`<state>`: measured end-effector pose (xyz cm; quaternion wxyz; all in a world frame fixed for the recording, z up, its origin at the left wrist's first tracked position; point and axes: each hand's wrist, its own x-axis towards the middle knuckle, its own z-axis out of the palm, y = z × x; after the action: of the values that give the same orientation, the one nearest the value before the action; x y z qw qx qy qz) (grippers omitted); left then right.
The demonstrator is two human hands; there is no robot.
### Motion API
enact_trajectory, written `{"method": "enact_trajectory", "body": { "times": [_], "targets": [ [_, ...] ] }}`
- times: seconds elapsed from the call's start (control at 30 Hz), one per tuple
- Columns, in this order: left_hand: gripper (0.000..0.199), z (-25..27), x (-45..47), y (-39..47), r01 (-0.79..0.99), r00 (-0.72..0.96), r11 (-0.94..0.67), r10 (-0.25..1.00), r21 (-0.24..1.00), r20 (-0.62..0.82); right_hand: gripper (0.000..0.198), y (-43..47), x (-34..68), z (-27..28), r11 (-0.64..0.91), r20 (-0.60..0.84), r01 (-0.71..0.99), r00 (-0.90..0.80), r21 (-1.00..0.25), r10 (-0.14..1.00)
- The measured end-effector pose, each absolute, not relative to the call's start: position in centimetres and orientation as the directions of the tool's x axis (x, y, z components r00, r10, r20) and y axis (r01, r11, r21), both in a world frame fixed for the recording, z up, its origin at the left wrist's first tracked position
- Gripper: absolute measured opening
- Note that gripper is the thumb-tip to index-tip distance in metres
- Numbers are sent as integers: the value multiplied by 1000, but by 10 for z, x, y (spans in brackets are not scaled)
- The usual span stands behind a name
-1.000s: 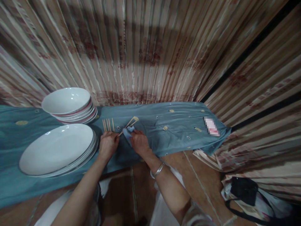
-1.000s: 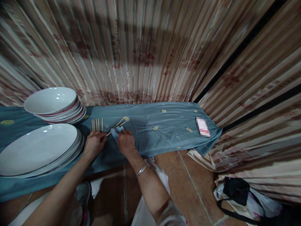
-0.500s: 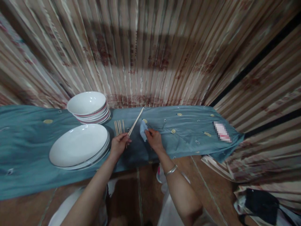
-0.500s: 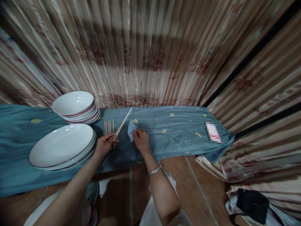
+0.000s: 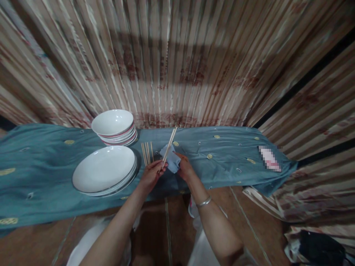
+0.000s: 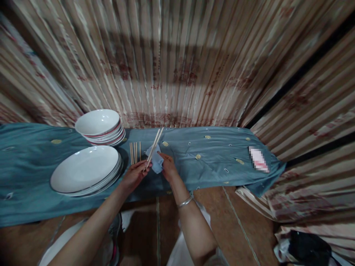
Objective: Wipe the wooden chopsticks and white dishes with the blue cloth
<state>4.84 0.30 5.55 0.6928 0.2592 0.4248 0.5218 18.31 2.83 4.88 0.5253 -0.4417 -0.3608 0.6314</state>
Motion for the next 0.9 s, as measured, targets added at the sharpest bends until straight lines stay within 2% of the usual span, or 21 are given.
{"method": "enact_trajectory", "body": {
  "times": [0.13,0.4,0.63,0.77,0.9],
  "targets": [
    [22,57,50,-3,-494,107,338,938,801,-330,36,23,182,60,-257,-203,-464,-165,-848,965],
    [10,60,56,-10,-501,47,393,902,771,-429,35,19,179,61,-229,-214,-435,-83,-871,973],
    [27,56,54,-11,-416,3,295,946,860,-323,35,16,178,61,-237,-198,-376,-140,-896,970],
    [34,57,53,-14,-379,33,252,965,890,-260,34,16,176,61,-212,-189,-390,-98,-896,977],
    [37,53,54,-18,-317,71,280,960,906,-272,34,17,177,63,-191,-191,-418,-41,-888,981]
  ]
}}
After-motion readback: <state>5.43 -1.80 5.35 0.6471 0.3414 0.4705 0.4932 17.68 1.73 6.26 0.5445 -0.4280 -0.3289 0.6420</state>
